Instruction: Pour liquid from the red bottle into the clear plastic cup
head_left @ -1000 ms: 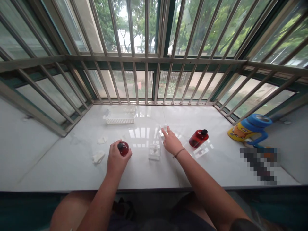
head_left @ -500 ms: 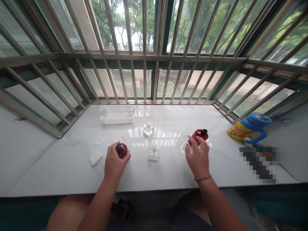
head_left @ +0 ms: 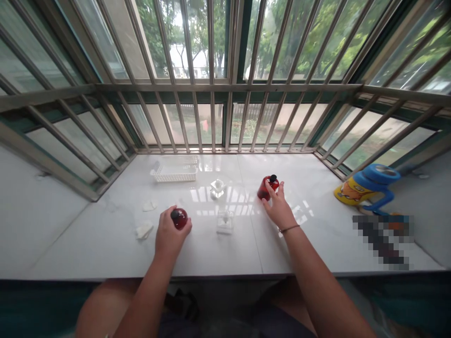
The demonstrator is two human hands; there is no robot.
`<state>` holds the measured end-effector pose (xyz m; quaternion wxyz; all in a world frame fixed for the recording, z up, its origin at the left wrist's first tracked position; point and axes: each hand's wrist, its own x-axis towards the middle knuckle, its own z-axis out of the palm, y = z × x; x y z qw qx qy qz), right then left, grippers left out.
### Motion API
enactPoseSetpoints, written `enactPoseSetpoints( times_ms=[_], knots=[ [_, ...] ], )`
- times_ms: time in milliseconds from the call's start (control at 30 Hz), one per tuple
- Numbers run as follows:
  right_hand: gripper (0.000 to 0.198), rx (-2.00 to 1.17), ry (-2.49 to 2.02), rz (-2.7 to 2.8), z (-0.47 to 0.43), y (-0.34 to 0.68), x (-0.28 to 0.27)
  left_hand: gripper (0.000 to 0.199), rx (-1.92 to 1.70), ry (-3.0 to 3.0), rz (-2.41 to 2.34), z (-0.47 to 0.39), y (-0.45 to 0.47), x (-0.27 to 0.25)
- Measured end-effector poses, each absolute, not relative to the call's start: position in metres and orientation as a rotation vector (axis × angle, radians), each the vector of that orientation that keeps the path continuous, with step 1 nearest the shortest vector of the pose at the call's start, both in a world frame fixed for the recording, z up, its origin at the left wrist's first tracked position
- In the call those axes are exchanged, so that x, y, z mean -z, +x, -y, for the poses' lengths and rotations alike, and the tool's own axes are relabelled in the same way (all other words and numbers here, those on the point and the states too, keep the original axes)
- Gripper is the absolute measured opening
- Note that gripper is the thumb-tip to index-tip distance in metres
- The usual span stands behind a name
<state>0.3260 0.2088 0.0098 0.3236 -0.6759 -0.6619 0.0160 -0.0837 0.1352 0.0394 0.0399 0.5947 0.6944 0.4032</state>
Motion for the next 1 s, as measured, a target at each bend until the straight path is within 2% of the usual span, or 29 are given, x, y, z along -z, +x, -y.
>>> enactPoseSetpoints(
  times_ms=[167,300,433,467,633,800,900,1000],
  knots=[
    [0.063,0.057,-1.541,1.752,-0.186,0.287,-0.02,0.068,-1.194,1.818,-2.068,-0.136,-0.089,-0.04],
    [0.063,-0.248,-1.321,1.834,-0.155,0.241,-0.022,0.064,-1.133,1.859,-1.835,-0.135,-0.086,-0.041],
    [0.079,-0.528,-1.188,1.879,-0.145,0.199,-0.014,0.052,-1.156,1.897,-1.69,-0.134,-0.066,-0.039],
    [0.078,-0.553,-1.18,1.87,-0.146,0.192,-0.012,0.05,-1.183,1.901,-1.691,-0.133,-0.061,-0.039],
    [0.031,-0.552,-1.155,1.859,-0.151,0.185,-0.007,0.049,-1.238,1.922,-1.718,-0.131,-0.049,-0.038],
    [0.03,-0.542,-1.178,1.833,-0.128,0.204,-0.005,0.048,-1.217,1.927,-1.717,-0.132,-0.053,-0.036],
    [0.028,-0.527,-1.218,1.775,-0.11,0.213,0.001,0.06,-1.206,1.968,-1.734,-0.134,-0.056,-0.034],
    [0.024,-0.518,-1.251,1.688,-0.097,0.214,0.007,0.096,-1.326,2.139,-1.793,-0.129,-0.054,-0.038]
  ],
)
